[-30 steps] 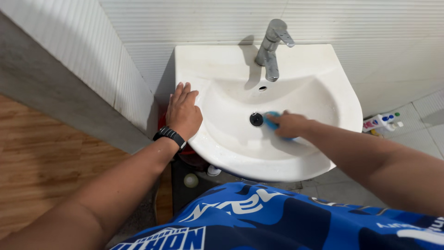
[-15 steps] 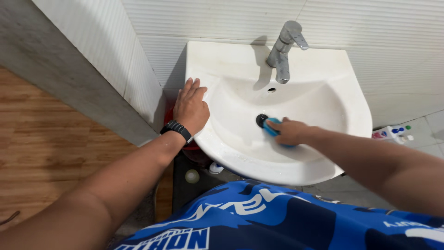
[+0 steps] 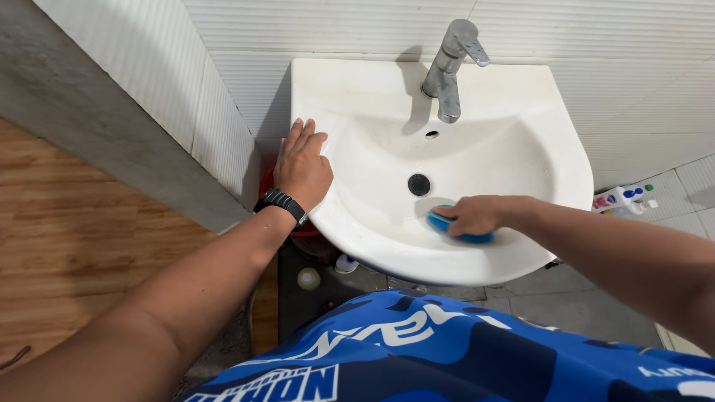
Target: The person scrubs the inside of a toilet bowl with a toilet brush, then rinses it with water from a plastic scoop. They then move to the sink, remove items from the basin, and scrub the sink with a blue sponge under running water.
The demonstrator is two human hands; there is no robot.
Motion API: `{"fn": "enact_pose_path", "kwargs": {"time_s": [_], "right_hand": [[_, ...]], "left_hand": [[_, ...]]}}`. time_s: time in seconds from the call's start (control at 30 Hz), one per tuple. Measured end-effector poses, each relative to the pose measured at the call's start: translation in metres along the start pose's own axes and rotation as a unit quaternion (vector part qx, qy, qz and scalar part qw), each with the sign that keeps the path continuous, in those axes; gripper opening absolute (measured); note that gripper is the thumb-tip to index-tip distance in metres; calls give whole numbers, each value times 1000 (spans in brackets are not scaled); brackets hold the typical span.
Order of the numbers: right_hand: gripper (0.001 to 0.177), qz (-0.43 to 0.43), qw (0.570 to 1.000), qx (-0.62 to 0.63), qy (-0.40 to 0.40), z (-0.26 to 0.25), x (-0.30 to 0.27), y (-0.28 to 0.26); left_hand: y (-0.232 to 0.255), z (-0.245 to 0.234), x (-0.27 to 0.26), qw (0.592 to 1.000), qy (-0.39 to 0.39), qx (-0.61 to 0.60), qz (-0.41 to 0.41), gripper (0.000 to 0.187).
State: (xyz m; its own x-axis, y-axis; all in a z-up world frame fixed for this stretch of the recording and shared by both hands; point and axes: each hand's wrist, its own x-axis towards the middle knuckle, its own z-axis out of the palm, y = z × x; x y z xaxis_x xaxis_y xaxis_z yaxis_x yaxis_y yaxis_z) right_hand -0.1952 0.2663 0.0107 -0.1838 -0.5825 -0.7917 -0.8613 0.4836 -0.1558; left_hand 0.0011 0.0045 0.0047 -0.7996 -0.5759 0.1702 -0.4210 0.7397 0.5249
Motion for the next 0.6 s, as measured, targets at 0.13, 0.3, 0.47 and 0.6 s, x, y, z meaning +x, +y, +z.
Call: {"fn": "enact_pose_path", "kwargs": {"time_s": [0.13,0.3,0.47,0.6], "right_hand": [[58,-197,971,71,113,2,46,-44],[78,-89,988,118,45,6,32,-38],[81,129,990,-53,8,-1,-20,19],[75,11,999,14,42,-8,-3,-49]], "left_hand": [[1,0,-1,1000,-1,7,-5,45],[0,1,0,1000,-5,5,-3,45],[1,-1,1,1000,0,-2,2,44],[1,-1,-1,1000,0,4,-8,43]]}}
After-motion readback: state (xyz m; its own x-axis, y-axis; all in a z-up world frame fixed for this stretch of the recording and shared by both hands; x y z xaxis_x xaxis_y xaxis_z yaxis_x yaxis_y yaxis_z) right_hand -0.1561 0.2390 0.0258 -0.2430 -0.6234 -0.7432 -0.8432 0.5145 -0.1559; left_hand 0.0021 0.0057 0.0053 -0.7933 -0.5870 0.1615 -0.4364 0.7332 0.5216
